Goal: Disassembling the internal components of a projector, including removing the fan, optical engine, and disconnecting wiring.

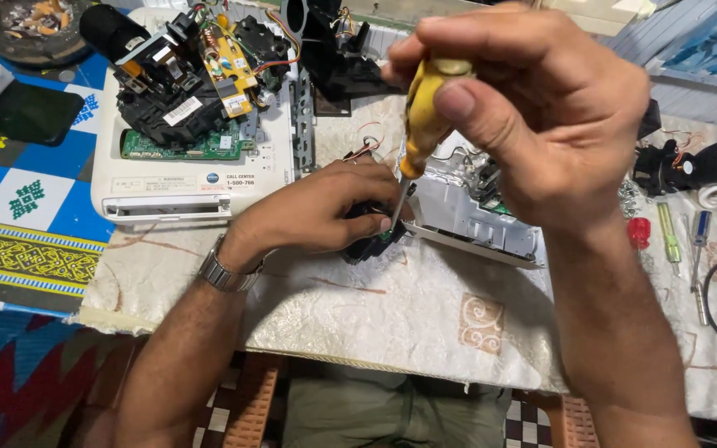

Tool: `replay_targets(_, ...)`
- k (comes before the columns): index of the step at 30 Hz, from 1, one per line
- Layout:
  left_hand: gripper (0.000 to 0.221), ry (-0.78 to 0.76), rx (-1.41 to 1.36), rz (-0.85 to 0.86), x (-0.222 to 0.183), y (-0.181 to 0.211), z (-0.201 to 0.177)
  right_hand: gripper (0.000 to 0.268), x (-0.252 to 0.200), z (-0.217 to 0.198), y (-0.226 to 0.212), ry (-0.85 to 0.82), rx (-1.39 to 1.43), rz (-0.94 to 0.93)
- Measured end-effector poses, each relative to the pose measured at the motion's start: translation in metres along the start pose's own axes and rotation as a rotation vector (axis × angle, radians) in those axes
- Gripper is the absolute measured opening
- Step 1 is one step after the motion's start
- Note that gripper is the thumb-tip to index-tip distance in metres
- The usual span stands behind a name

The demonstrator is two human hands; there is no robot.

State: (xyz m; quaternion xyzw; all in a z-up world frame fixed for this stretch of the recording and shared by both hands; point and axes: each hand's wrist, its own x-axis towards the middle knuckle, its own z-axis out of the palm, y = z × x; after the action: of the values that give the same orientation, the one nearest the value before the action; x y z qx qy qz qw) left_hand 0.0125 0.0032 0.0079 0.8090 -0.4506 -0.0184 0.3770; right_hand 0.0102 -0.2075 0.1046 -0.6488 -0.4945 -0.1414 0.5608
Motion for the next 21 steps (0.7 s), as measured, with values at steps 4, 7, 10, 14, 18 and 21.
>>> replay_targets(4,0.043,0.061,0.055,-0.015,0.0,0.009,-0.001,0.022,0.0,-0.001,0.019,-0.025,0.108,-0.086)
replay_targets(7,0.037,0.079,-0.066,0.041,0.001,0.02,-0.004,0.041,-0.002,-0.005,0.033,-0.016,0.096,-0.186)
replay_targets(10,0.036,0.07,-0.14,0.05,0.004,0.022,-0.002,0.025,-0.006,-0.01,0.03,0.043,0.057,-0.1)
replay_targets(14,0.022,0.186,-0.059,-0.006,0.006,0.015,0.004,0.059,-0.011,-0.008,0.023,-0.082,0.189,0.098)
replay_targets(18,0.015,0.321,-0.008,-0.015,0.007,0.006,0.016,0.078,-0.037,-0.009,0.037,-0.154,0.236,0.279)
replay_targets(21,0.025,0.416,0.064,0.034,0.008,0.005,0.02,0.032,-0.06,-0.006,0.042,-0.137,0.026,0.411)
